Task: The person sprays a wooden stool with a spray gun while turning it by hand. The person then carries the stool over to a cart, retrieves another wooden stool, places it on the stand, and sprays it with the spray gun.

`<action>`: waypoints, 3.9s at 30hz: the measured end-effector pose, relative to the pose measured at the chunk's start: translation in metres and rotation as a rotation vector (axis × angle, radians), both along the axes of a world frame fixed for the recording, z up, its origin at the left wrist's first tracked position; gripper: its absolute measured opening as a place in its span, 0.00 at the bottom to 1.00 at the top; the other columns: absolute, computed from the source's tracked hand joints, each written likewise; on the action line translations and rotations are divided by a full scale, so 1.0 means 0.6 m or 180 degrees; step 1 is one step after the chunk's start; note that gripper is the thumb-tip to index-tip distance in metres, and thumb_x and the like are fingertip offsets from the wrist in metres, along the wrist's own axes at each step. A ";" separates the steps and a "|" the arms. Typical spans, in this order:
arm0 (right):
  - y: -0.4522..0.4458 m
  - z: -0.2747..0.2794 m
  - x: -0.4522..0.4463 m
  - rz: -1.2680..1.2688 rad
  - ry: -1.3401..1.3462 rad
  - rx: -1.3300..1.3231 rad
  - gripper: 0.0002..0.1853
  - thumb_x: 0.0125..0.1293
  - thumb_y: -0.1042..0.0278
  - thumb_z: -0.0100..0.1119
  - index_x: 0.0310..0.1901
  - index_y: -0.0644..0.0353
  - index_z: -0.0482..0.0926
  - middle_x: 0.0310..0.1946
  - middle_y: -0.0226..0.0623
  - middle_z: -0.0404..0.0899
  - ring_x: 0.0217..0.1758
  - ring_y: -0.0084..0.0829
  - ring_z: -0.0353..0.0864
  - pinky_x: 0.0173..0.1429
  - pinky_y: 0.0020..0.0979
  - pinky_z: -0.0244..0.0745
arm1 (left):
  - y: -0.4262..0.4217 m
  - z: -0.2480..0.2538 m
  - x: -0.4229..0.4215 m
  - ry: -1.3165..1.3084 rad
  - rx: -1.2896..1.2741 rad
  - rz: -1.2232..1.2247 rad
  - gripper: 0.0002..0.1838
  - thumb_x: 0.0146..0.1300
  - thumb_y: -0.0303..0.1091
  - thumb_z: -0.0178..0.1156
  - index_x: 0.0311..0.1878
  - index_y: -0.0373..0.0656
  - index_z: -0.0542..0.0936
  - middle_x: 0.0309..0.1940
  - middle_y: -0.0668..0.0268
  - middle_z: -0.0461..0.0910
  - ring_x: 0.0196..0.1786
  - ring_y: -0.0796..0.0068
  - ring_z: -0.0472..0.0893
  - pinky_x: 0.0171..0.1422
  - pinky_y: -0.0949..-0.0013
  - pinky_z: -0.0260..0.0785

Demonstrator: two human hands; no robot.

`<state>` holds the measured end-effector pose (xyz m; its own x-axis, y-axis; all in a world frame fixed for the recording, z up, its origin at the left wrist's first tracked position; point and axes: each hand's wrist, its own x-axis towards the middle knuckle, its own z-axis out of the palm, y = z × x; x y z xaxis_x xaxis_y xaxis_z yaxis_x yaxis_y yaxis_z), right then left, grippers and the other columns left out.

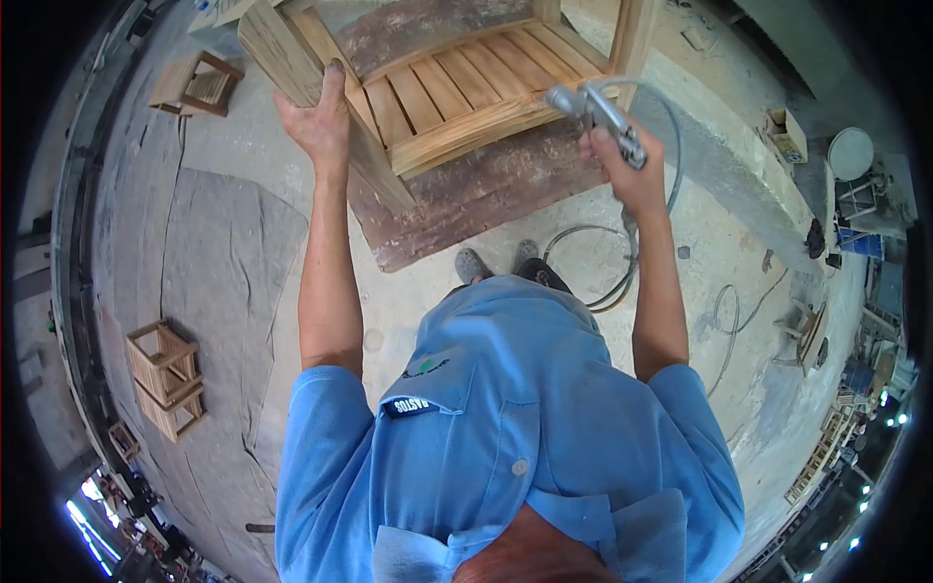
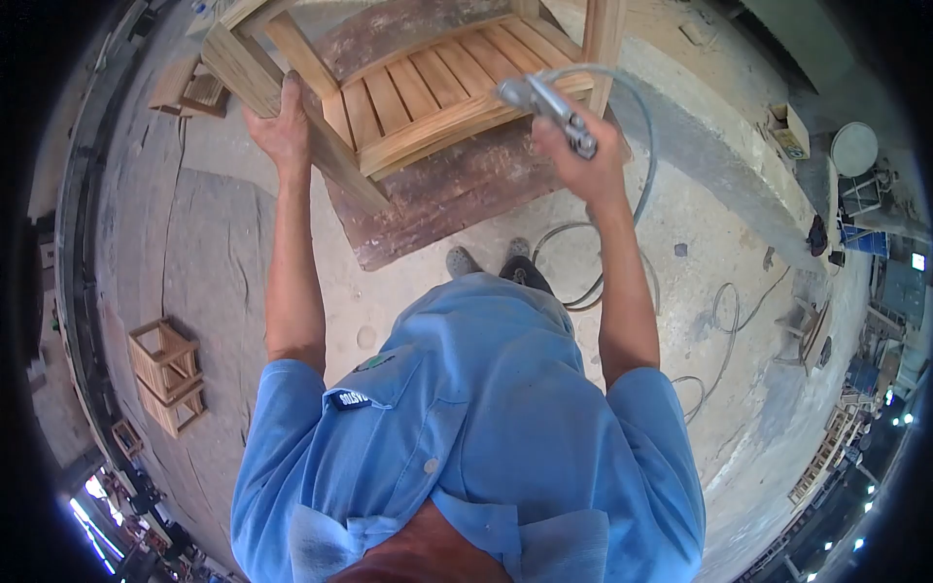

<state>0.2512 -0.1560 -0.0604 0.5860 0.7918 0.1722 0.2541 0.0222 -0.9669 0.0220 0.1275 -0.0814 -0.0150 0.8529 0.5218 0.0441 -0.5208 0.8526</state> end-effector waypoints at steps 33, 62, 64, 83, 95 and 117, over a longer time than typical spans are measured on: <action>-0.209 -0.140 -0.227 0.1242 -0.0510 0.0230 0.25 0.62 0.66 0.70 0.60 0.65 0.80 0.45 0.50 0.87 0.46 0.34 0.89 0.48 0.31 0.79 | -0.742 0.338 -0.095 -0.3036 0.0016 -0.4805 0.32 0.73 0.58 0.50 0.19 0.43 0.75 0.14 0.63 0.71 0.16 0.68 0.71 0.52 0.28 0.71; -0.486 0.203 -0.128 0.0302 -0.0265 0.0147 0.27 0.74 0.52 0.57 0.65 0.64 0.76 0.29 0.31 0.81 0.25 0.13 0.72 0.25 0.18 0.64 | -0.729 0.262 -0.175 -0.1649 -0.0873 -0.4543 0.29 0.75 0.56 0.50 0.21 0.45 0.74 0.14 0.68 0.73 0.17 0.73 0.70 0.59 0.38 0.72; -0.464 0.241 -0.106 0.0405 -0.0298 -0.0087 0.22 0.74 0.52 0.57 0.57 0.63 0.80 0.27 0.28 0.80 0.24 0.13 0.72 0.24 0.18 0.64 | -0.710 0.141 -0.175 -0.1051 -0.1350 -0.3285 0.24 0.75 0.48 0.52 0.21 0.46 0.73 0.13 0.67 0.72 0.19 0.74 0.72 0.62 0.45 0.73; -0.447 0.198 -0.031 0.1270 -0.1143 0.1210 0.30 0.65 0.56 0.72 0.63 0.64 0.78 0.36 0.37 0.86 0.36 0.19 0.81 0.39 0.24 0.77 | -0.852 -0.378 -0.414 -0.0673 -0.3400 0.1498 0.11 0.67 0.43 0.60 0.38 0.44 0.79 0.30 0.63 0.83 0.33 0.71 0.82 0.35 0.66 0.73; -0.434 -0.158 -0.094 0.1370 -0.1495 -0.0405 0.27 0.62 0.59 0.73 0.59 0.65 0.81 0.34 0.50 0.87 0.35 0.29 0.87 0.38 0.30 0.79 | -0.613 -0.059 -0.371 -0.1140 -0.1969 0.1144 0.17 0.72 0.46 0.54 0.54 0.44 0.74 0.41 0.65 0.83 0.46 0.70 0.82 0.54 0.58 0.71; -0.318 0.145 -0.194 -0.0567 -0.0947 0.0618 0.29 0.65 0.65 0.72 0.65 0.63 0.75 0.36 0.42 0.89 0.34 0.18 0.84 0.36 0.22 0.77 | -0.118 -0.057 -0.163 -0.0182 -0.2327 -0.1274 0.42 0.75 0.68 0.31 0.80 0.47 0.50 0.80 0.59 0.53 0.82 0.54 0.48 0.78 0.28 0.29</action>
